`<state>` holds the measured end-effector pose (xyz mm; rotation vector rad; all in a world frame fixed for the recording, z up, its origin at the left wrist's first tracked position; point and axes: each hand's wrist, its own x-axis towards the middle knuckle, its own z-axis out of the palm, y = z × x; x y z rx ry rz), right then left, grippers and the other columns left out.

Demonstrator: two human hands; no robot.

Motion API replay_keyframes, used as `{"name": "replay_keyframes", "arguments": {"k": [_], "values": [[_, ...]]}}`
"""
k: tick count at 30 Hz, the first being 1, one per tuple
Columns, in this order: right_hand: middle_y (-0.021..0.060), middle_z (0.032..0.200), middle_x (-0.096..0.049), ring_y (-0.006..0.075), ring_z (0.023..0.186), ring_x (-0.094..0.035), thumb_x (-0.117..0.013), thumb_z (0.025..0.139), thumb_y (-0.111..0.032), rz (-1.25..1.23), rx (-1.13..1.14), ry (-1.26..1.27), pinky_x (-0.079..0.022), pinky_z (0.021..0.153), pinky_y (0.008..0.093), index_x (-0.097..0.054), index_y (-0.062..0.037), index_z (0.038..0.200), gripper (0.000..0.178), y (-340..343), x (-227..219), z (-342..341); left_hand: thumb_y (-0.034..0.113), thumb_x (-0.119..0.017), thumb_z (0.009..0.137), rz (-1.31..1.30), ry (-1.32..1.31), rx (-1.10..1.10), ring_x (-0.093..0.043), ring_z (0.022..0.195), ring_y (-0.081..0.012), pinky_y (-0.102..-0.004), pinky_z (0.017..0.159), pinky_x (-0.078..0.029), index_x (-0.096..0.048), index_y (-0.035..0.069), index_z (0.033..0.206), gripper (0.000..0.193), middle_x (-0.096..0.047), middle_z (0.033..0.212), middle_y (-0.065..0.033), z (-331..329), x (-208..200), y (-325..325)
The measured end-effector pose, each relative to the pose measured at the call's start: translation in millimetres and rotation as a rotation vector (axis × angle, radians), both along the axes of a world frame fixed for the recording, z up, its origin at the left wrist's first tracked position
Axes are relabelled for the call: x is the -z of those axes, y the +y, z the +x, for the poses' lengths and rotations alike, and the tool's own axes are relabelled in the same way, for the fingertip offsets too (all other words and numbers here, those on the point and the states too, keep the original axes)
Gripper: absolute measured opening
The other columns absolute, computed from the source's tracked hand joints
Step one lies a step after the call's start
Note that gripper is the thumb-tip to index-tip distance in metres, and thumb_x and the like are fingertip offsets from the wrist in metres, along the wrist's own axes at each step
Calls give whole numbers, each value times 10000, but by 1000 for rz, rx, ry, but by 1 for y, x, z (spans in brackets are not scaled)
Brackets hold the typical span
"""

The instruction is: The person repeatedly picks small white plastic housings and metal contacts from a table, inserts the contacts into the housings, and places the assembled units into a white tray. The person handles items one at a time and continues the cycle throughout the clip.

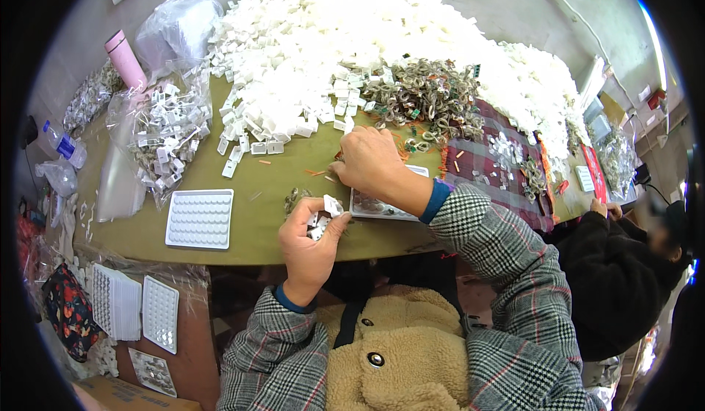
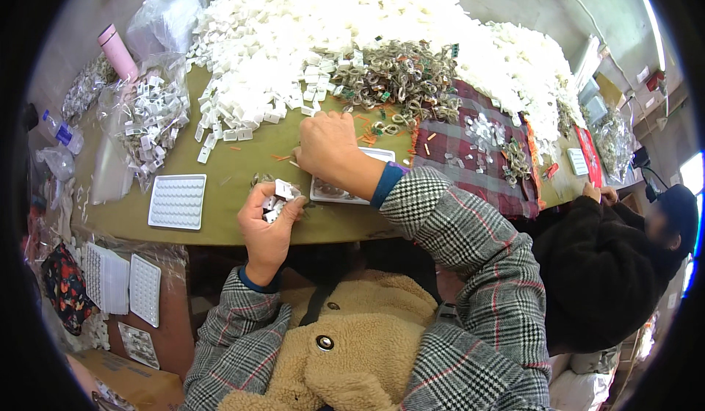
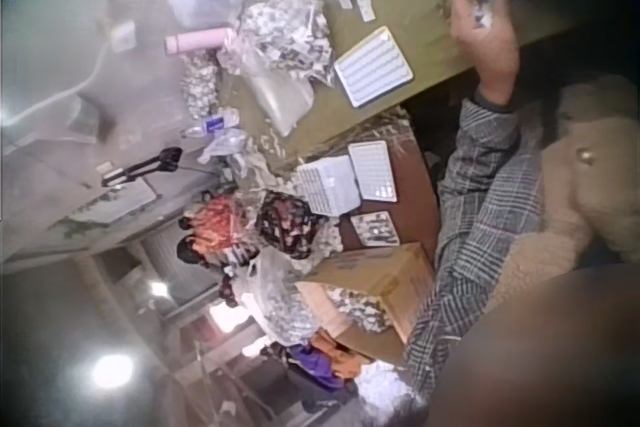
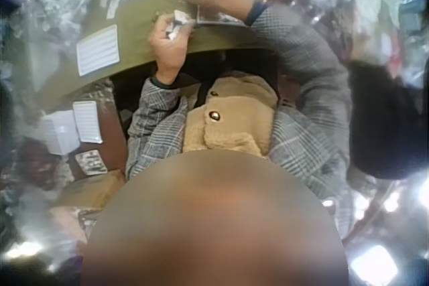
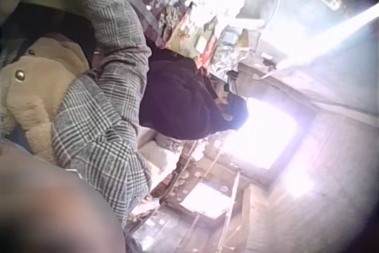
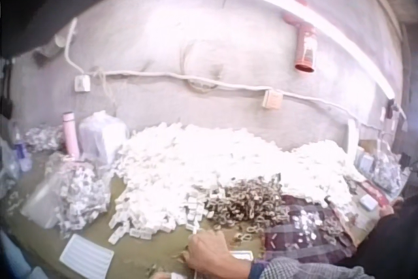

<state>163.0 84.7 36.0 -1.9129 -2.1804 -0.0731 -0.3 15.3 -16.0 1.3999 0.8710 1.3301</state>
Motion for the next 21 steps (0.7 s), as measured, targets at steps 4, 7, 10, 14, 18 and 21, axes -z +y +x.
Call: {"name": "replay_keyframes", "arguments": {"k": [4, 7, 10, 14, 18, 21], "values": [[213, 810, -677, 368, 785, -657, -745, 796, -263, -100, -1, -10, -494, 723, 454, -695, 33, 816, 300, 7, -4, -4, 38, -765, 839, 13, 15, -4, -503, 654, -43, -215, 589, -417, -620, 22, 911, 162, -589, 729, 35, -1, 2, 0], [152, 797, -687, 260, 744, -668, -712, 843, -174, -156, 3, 435, -492, 660, 372, -664, 60, 833, 239, -3, -28, -8, 37, -716, 882, 10, -15, 13, -562, 664, -65, -218, 591, -470, -608, 8, 954, 133, -638, 819, -16, -2, -2, 0], [67, 788, -670, 133, 710, -632, -680, 889, -132, -192, -230, 960, -482, 636, 296, -651, 65, 881, 199, -36, -55, -3, 43, -672, 916, -156, -320, 104, -601, 680, -89, -232, 581, -502, -606, -10, 1021, 135, -680, 994, -103, -11, -13, -6], [20, 906, -631, 97, 836, -580, -682, 906, -62, -216, -223, 1236, -488, 754, 256, -650, 21, 1010, 137, -97, -47, -10, 93, -663, 933, -391, -631, 418, -641, 718, -140, -264, 542, -537, -592, -34, 1137, 250, -653, 1194, -176, -27, -32, -27], [62, 967, -641, 138, 876, -588, -699, 868, -58, 30, -194, 1402, -481, 793, 280, -667, 14, 967, 126, -147, -14, -16, 123, -688, 921, -488, -568, 532, -665, 723, -148, -253, 516, -540, -598, -36, 1121, 270, -683, 1037, -129, -23, -43, -57], [45, 1014, -647, 105, 927, -582, -672, 907, -64, -107, -179, 1584, -482, 829, 271, -649, 30, 1039, 164, -182, 1, -4, 97, -710, 902, -456, -328, 480, -659, 649, -129, -229, 521, -534, -615, -22, 1050, 213, -678, 841, -79, -13, -47, -76]]}}
